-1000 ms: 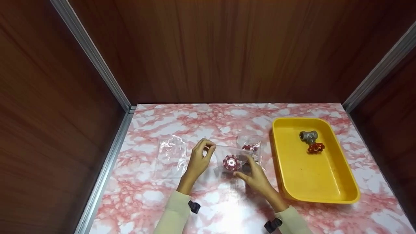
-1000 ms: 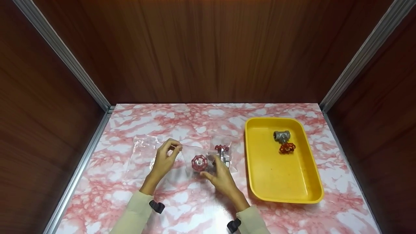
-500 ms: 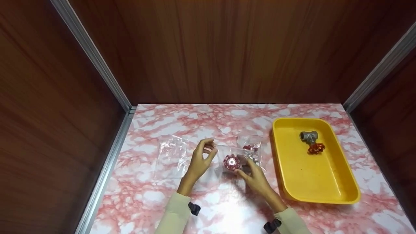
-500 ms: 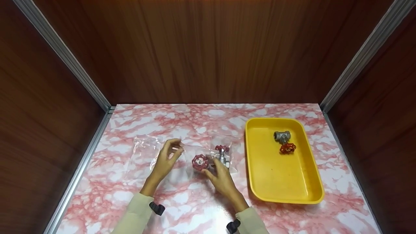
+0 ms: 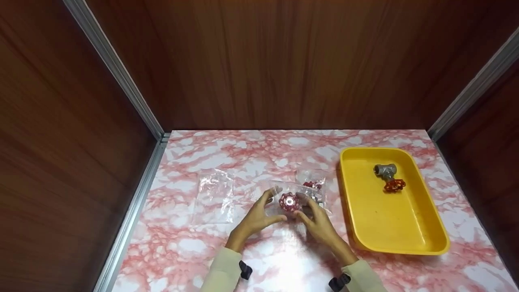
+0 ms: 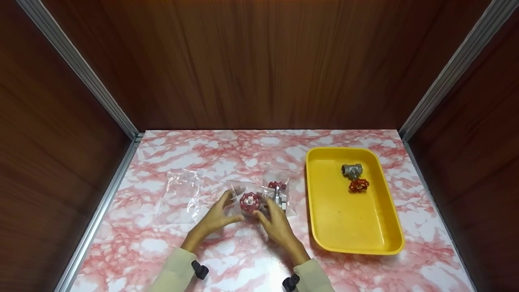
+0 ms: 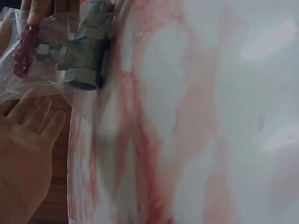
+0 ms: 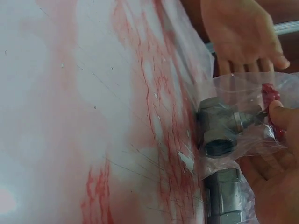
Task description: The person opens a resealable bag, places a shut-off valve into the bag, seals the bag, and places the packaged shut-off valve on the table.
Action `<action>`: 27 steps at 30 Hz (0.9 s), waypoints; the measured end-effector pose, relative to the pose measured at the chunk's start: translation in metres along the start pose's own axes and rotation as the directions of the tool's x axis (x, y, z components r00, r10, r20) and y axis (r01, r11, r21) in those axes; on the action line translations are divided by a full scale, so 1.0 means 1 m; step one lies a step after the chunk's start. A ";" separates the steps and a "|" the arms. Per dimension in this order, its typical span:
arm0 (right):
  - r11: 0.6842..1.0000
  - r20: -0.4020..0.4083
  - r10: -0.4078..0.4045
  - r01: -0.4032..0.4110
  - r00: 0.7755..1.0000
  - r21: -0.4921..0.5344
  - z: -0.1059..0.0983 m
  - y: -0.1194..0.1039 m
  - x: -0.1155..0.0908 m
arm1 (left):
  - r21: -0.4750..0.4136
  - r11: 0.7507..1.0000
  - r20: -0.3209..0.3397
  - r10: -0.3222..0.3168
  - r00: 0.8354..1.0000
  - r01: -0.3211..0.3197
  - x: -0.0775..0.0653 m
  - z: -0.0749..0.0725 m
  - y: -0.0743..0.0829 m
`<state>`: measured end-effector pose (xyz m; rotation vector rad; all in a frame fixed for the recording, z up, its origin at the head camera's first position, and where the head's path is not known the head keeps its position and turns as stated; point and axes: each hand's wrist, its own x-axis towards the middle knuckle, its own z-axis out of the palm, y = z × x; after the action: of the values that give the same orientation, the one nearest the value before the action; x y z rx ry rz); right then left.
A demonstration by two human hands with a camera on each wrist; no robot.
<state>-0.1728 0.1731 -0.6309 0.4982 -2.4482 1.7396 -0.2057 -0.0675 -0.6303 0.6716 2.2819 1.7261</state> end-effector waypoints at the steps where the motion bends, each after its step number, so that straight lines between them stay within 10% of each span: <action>1: 1.000 0.004 -0.002 0.002 1.000 0.002 0.000 0.000 0.000 | 0.012 1.000 -0.002 -0.007 1.000 0.007 -0.001 0.001 -0.001; 27: 0.994 -0.056 0.091 -0.088 0.994 0.059 0.011 0.003 0.000 | -0.033 0.994 -0.132 0.097 0.987 -0.102 0.002 0.018 -0.013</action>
<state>-0.1721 0.1634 -0.6376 0.3418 -2.4223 1.8346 -0.2032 -0.0538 -0.6475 0.6955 2.3289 1.9079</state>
